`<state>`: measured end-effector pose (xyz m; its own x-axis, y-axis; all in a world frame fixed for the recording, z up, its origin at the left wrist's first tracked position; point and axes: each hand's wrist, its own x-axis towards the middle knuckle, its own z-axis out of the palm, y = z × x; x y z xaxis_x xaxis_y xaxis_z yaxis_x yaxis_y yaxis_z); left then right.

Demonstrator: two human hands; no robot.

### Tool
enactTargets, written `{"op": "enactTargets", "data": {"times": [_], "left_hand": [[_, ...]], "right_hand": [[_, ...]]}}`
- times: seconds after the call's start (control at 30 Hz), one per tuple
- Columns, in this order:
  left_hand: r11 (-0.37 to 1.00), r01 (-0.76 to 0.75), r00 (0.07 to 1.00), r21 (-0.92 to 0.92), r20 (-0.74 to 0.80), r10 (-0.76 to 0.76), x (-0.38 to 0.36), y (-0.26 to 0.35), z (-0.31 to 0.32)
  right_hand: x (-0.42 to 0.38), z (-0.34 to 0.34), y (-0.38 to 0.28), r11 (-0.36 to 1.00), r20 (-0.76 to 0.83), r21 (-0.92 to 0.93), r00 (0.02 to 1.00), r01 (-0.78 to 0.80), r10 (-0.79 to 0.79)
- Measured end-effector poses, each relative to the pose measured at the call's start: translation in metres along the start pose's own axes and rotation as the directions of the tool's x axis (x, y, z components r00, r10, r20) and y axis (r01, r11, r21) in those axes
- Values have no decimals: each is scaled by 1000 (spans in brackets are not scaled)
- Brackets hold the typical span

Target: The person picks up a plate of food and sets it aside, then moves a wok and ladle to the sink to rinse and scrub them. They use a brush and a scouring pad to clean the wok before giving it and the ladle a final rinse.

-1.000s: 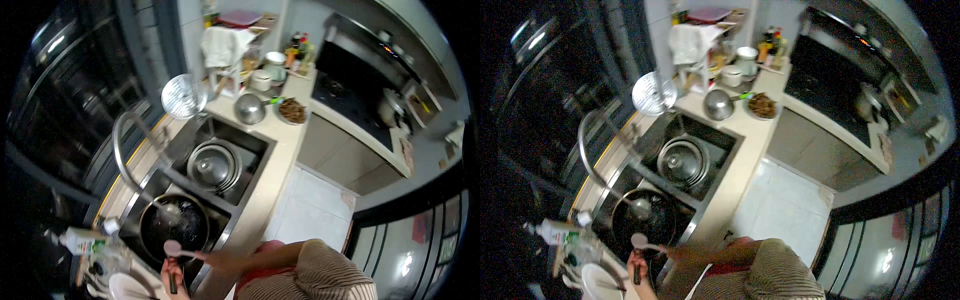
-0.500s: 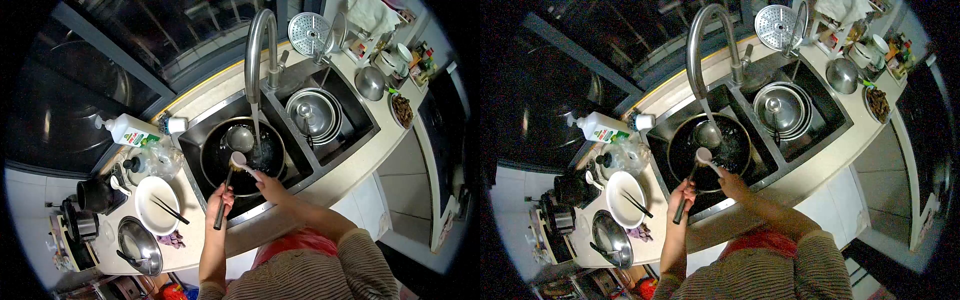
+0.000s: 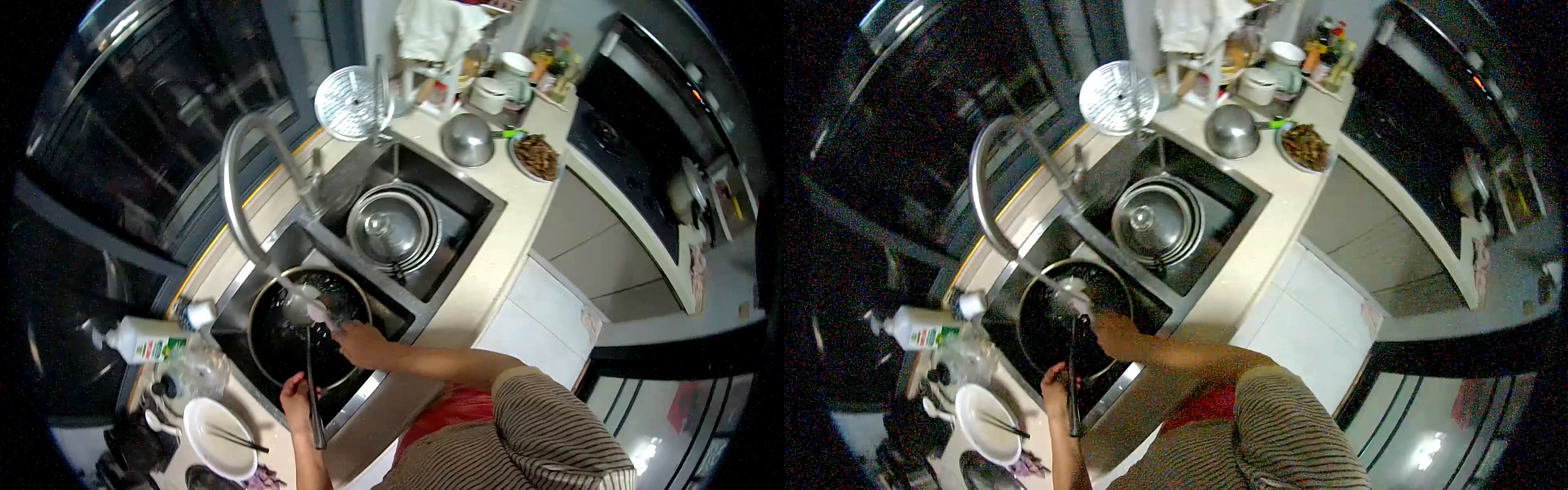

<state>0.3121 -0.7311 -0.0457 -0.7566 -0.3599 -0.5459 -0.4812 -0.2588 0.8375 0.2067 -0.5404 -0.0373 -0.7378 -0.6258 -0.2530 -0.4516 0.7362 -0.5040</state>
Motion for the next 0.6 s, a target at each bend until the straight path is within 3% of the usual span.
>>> {"op": "enactTargets", "data": {"times": [0.07,0.1,0.13,0.2,0.23,0.27,0.3,0.33,0.37,0.4,0.43,0.47,0.5,0.53,0.6], "left_hand": [[953,-195,981,230,44,190,17,-22,-13],[952,-100,993,289,84,79,0,4,-3],[956,-16,994,294,110,-17,13,-7,-16],[992,-9,995,129,95,-3,18,-23,-25],[988,-48,999,145,31,44,12,-22,-23],[983,-87,995,160,-38,94,2,-14,-16],[978,-123,985,171,-96,141,-11,0,-2],[957,-188,965,223,-142,222,-27,14,15],[943,-242,943,229,-175,284,-42,27,33],[936,-262,927,235,-207,312,-53,35,58],[928,-281,910,243,-239,338,-65,44,83],[933,-262,905,248,-272,327,-75,51,117],[908,-308,898,283,-228,375,-86,60,157],[875,-378,854,302,-251,456,-85,63,204],[922,-358,919,147,-122,376,-84,72,298]], "right_hand": [[-16,-6,20,992,-269,111,963,51,-19],[-28,-18,28,983,-396,155,918,95,-26],[-42,-34,41,935,-423,353,896,25,136],[-83,-70,86,844,-413,516,820,-149,397],[-94,-63,132,770,-545,638,697,-16,466],[-105,-67,174,756,-666,653,497,30,556],[-126,-82,219,593,-571,802,391,77,722],[-149,-102,261,599,-590,797,313,77,744],[-170,-124,294,537,-563,825,167,176,810],[-190,-132,352,606,-627,775,101,179,772],[-205,-153,388,616,-615,780,-45,111,787],[-218,-176,423,640,-630,767,-133,48,765],[-224,-198,455,653,-642,757,-213,-21,737],[-223,-222,485,674,-666,737,-213,-44,715],[-223,-261,538,695,-698,711,-214,-101,683]]}}
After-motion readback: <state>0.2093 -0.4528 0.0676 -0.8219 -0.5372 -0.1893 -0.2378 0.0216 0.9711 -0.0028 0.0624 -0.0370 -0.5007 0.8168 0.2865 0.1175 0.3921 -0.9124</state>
